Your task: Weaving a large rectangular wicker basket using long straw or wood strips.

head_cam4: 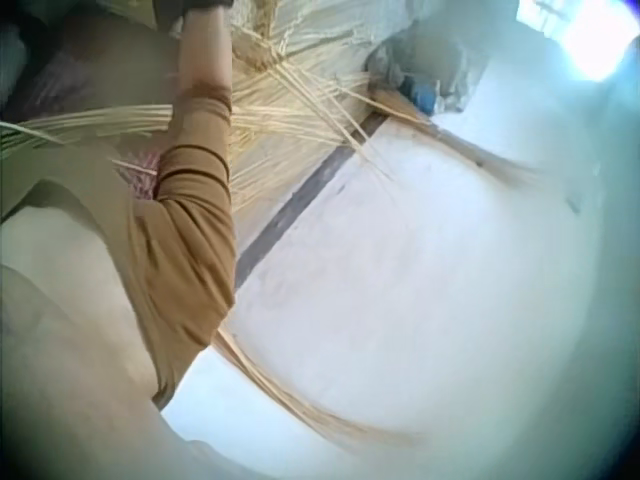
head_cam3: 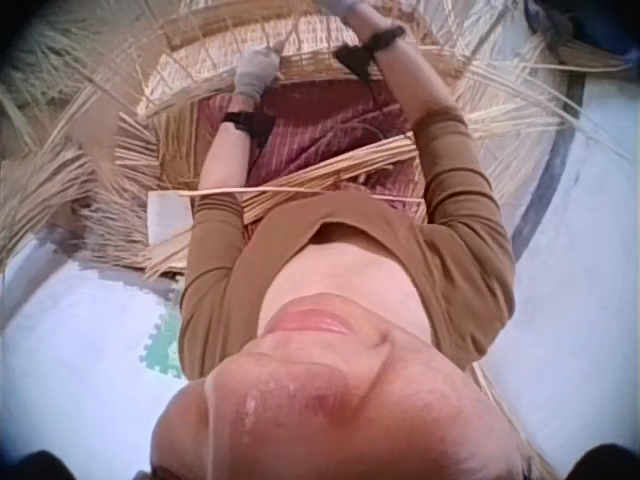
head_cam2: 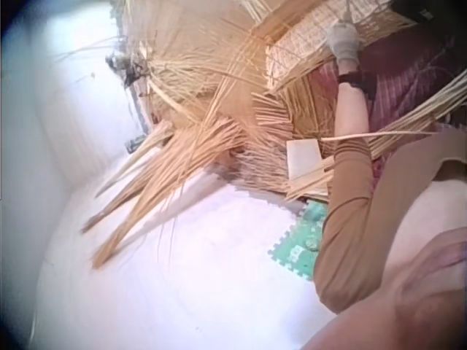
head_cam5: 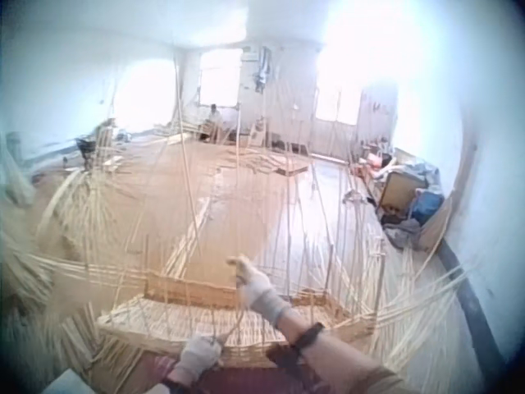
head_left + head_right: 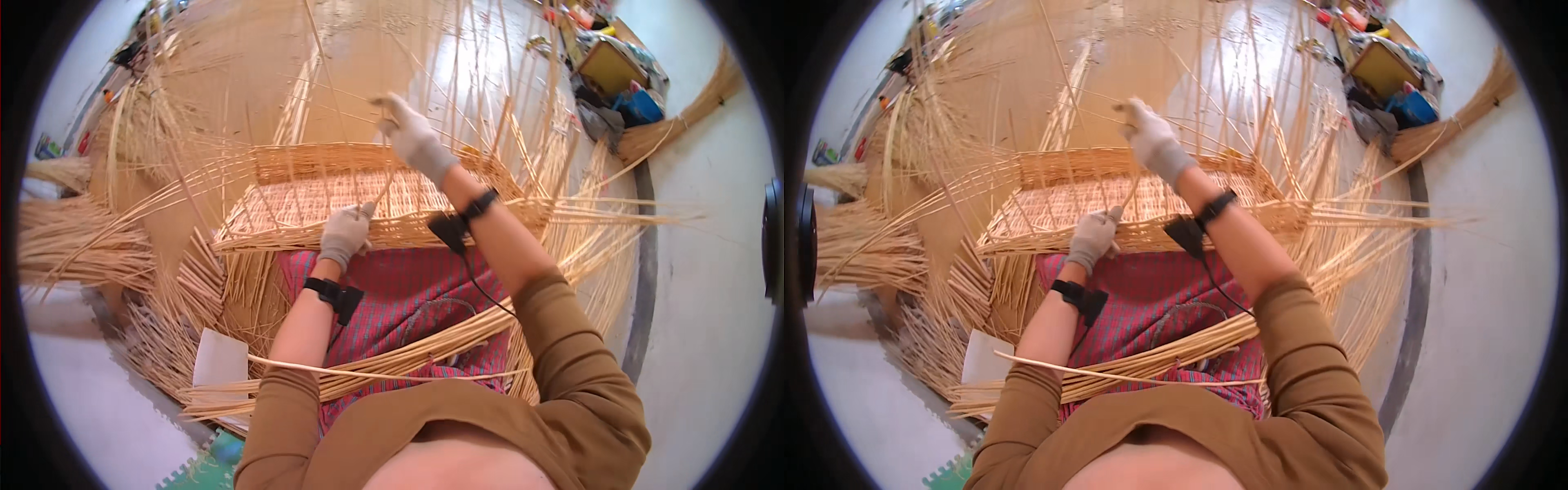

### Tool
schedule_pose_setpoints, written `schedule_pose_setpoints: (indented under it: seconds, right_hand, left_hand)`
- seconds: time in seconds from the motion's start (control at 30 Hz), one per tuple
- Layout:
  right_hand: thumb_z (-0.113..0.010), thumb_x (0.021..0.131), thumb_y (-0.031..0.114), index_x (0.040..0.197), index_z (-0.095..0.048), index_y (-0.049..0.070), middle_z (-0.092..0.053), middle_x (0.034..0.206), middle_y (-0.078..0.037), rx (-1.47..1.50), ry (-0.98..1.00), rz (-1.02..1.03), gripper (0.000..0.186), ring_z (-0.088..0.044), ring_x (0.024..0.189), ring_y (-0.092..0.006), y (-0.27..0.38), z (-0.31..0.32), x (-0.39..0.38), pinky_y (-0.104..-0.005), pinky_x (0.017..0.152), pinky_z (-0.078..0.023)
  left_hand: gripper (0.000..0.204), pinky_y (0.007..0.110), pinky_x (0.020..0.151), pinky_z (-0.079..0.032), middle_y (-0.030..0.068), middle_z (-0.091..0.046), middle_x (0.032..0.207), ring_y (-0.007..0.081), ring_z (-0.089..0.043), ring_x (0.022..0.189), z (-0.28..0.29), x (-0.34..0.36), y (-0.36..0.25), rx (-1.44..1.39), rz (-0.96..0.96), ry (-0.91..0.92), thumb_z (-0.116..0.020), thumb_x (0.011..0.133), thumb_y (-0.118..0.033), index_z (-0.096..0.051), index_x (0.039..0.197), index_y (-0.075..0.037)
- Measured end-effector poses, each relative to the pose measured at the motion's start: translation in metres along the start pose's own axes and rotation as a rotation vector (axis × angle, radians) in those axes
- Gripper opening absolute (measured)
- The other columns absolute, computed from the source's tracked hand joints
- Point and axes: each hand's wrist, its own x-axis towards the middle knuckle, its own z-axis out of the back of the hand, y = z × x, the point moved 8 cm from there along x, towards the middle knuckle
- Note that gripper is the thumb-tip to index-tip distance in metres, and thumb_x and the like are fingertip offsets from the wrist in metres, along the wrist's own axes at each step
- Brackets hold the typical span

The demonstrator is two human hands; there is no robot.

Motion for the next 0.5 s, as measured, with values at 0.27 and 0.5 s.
schedule_pose_setpoints:
  seconds: [0.27, 0.5]
  right_hand:
    - [-0.064, 0.096, 0.016, 0.130, -0.055, 0.007, -0.063, 0.111, -0.012, 0.532, -0.595, -0.421, 0.036, -0.058, 0.103, -0.0231, -0.026, -0.037, 0.020, -0.0339, 0.088, -0.048]
    - [-0.040, 0.108, 0.044, 0.094, -0.047, 0.009, -0.043, 0.064, 0.000, 0.977, -0.723, -0.572, 0.038, -0.044, 0.053, -0.0129, -0.013, 0.065, -0.157, -0.0324, 0.053, -0.046]
  left_hand:
    - [0.051, 0.035, 0.054, -0.058, 0.0154, -0.069, 0.064, 0.0237, -0.072, 0.057, 0.006, 0.007, -0.012, 0.176, -0.009, -0.002, -0.050, 0.102, -0.048, -0.067, 0.104, 0.000]
    - [0.050, 0.033, 0.050, -0.055, 0.0137, -0.070, 0.067, 0.0187, -0.067, 0.051, 0.004, -0.009, -0.019, 0.189, 0.063, 0.013, -0.061, 0.098, -0.047, -0.067, 0.108, 0.002]
